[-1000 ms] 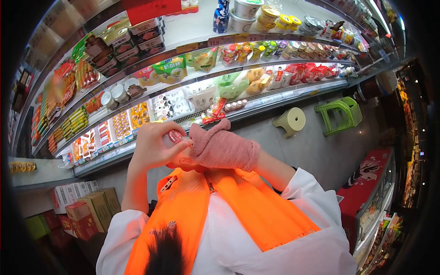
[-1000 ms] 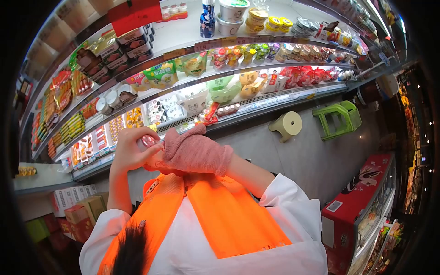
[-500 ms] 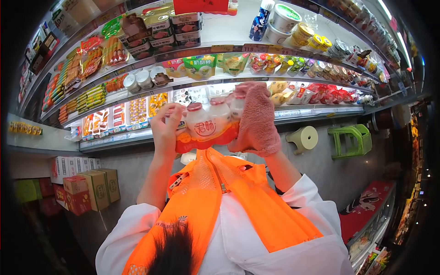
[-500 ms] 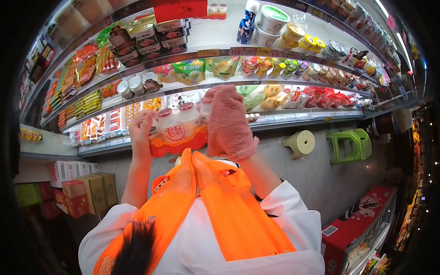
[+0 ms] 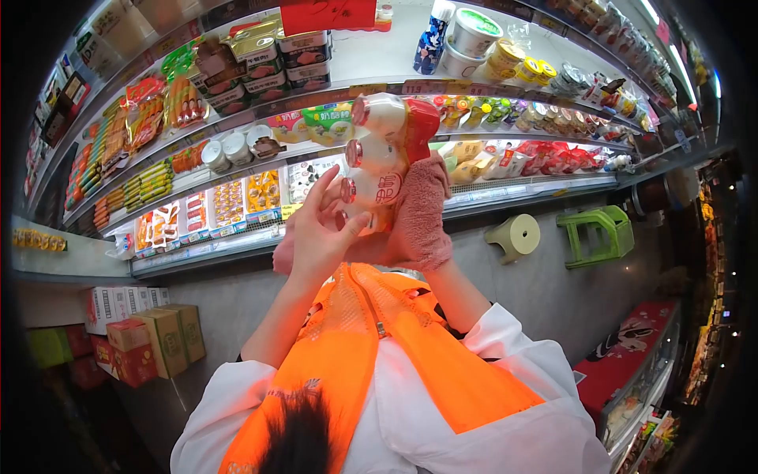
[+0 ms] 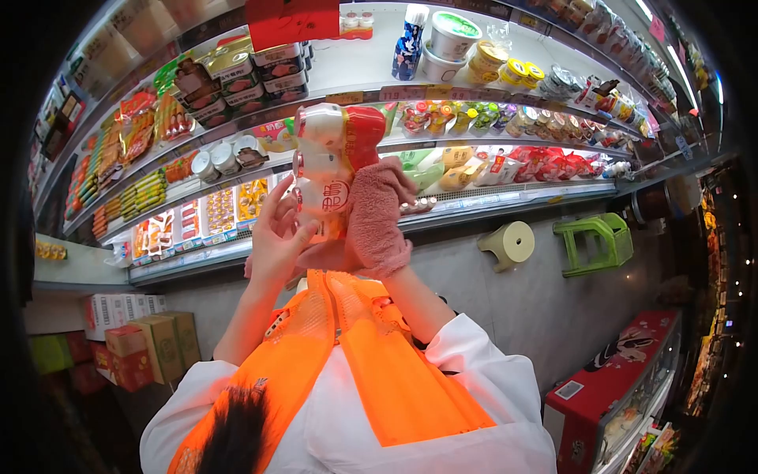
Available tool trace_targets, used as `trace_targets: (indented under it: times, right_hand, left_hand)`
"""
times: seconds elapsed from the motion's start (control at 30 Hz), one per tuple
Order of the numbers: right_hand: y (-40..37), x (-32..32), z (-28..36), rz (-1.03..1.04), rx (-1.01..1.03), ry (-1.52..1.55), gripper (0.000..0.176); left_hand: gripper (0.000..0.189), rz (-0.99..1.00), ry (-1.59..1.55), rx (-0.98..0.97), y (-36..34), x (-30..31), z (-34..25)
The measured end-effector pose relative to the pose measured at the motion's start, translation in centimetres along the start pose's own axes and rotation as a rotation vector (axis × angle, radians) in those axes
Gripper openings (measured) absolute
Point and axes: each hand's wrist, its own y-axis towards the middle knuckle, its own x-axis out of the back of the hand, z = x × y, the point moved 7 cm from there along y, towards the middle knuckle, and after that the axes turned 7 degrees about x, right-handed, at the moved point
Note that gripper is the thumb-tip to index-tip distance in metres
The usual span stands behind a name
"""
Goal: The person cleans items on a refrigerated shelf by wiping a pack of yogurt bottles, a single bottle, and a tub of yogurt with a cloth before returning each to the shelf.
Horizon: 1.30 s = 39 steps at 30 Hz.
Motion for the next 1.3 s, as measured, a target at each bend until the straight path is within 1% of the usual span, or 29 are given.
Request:
trace_targets:
  times: [0.07,0.1,0.13,0.23,0.27,0.3,0.33,0.37,0.4,0.43,0.47,0.5,0.53,0.57,0.63,0.67,0.7,0.77,0.8,0.83,0.9,0.93,1.0,1.03,1.07,1.17,1.2,1.27,1.3]
  right_hand:
    - [-0.2,-0.4,-1.5,0.054,-0.045,0.048,0.029]
    - [-0.2,1.3,-2.2,-0.081,-0.101,0.278,0.027]
    - [-0.4,2.4,-2.9,-0.219,-0.159,0.508,0.025]
    - [-0.4,1.1,-0.9,-0.097,-0.134,0.057,0.018]
    - [-0.6,-0.4,-0.8,-0.216,-0.175,0.584,0.015]
    - [-0.8,-1.8,-0.7,-0.368,-0.199,1.106,0.013]
    - [-0.6,-2.1,0.2,-0.281,-0.178,1.421,0.014]
    - [-0.5,-3.0,1.2,-0.239,-0.12,1.601,0.016]
    - [-0.5,-3.9,2.2,-0.185,-0.073,1.78,0.018]
    - [-0.4,-5.4,3.1,-0.182,0.006,1.822,0.023]
    - [-0.9,-6.4,3.3,-0.229,0.07,1.844,0.027]
    - [-1.1,-5.3,3.4,-0.274,0.136,1.867,0.031]
    - [-2.0,-3.2,3.3,-0.368,0.187,1.869,0.034]
    - [-2.1,-3.2,3.1,-0.319,0.231,1.833,0.038]
    - [-2.4,-3.2,2.6,-0.225,0.322,1.757,0.049]
    - [-2.5,-6.3,3.2,-0.099,0.346,1.74,0.057]
    - [-2.2,-4.8,2.6,-0.147,0.379,1.528,0.059]
    - [-1.7,-1.7,1.4,-0.252,0.409,1.093,0.062]
    - [-2.1,1.1,0.7,-0.319,0.405,1.117,0.06]
    - [-2.1,1.3,0.2,-0.335,0.41,1.072,0.059]
    - [-2.2,1.7,-0.7,-0.366,0.418,0.983,0.058]
    - [-1.8,0.8,-1.0,-0.329,0.399,0.923,0.058]
    - [-2.0,0.6,-1.6,-0.331,0.362,0.865,0.06]
    - [-2.3,1.2,-2.1,-0.371,0.345,0.866,0.06]
    - [-2.6,1.0,-2.4,-0.387,0.314,0.854,0.061]
    - [-2.6,-0.8,-3.3,-0.396,0.199,0.785,0.064]
    - [-2.5,-1.4,-3.7,-0.376,0.172,0.78,0.066]
    - [-2.8,-3.6,-5.0,-0.359,0.164,0.581,0.045]
    - [-2.9,-4.9,-5.9,-0.358,0.088,0.591,0.037]
  left_hand:
    - [0.087,-0.018,-0.161,-0.101,-0.2,-1.2,-1.1]
    - [0.091,-0.026,-0.238,-0.151,-0.4,-1.7,-1.5]
    - [0.087,-0.044,-0.189,-0.212,-0.4,-1.8,-1.2]
    - [0.074,-0.142,-0.364,-0.015,0.4,1.4,3.4]
    - [0.067,-0.221,-0.51,-0.012,0.9,2.7,5.0]
    - [0.071,-0.269,-0.475,-0.161,0.6,2.0,2.7]
    - [0.071,-0.427,-0.592,-0.102,0.1,2.0,1.5]
    - [0.075,-0.588,-0.706,-0.041,-0.3,2.2,1.2]
    - [0.078,-0.147,-0.56,-0.327,1.5,2.4,-0.7]
    - [0.083,0.299,-0.397,-0.596,1.3,0.9,-3.9]
    - [0.082,0.248,-0.42,-0.449,0.3,0.8,-3.4]
    - [0.077,0.348,-0.227,-0.584,-0.2,-0.5,-5.3]
    - [0.073,0.387,-0.187,-0.593,-0.4,-1.0,-5.1]
    - [0.071,0.421,-0.148,-0.605,-0.6,-1.3,-4.8]
    - [0.068,0.427,-0.326,-0.537,0.1,-1.4,-3.9]
    - [0.066,0.426,-0.413,-0.504,0.4,-1.4,-3.5]
    - [0.062,0.412,-0.6,-0.38,1.0,-1.2,-2.5]
    - [0.058,0.306,-0.507,-0.308,2.3,0.9,-0.8]
    - [0.056,0.085,-0.149,-0.445,1.7,2.6,-0.3]
    - [0.056,0.056,-0.309,-0.263,2.1,3.4,0.7]
    - [0.062,0.0,-0.622,0.11,2.4,4.2,2.8]
    - [0.069,0.249,-0.748,0.162,1.9,3.7,2.8]
    - [0.062,0.157,-0.663,0.252,0.3,4.4,3.6]
    - [0.059,0.111,-0.62,0.298,-0.1,4.6,4.1]
    - [0.049,-0.036,-0.175,0.3,-0.1,5.4,4.9]
    - [0.05,-0.066,0.234,0.326,1.0,4.5,5.3]
    - [0.052,-0.068,0.23,0.323,1.3,3.8,5.2]
    - [0.05,0.015,0.336,0.286,2.2,2.7,5.4]
    - [0.048,0.06,0.389,0.269,2.6,2.0,5.6]
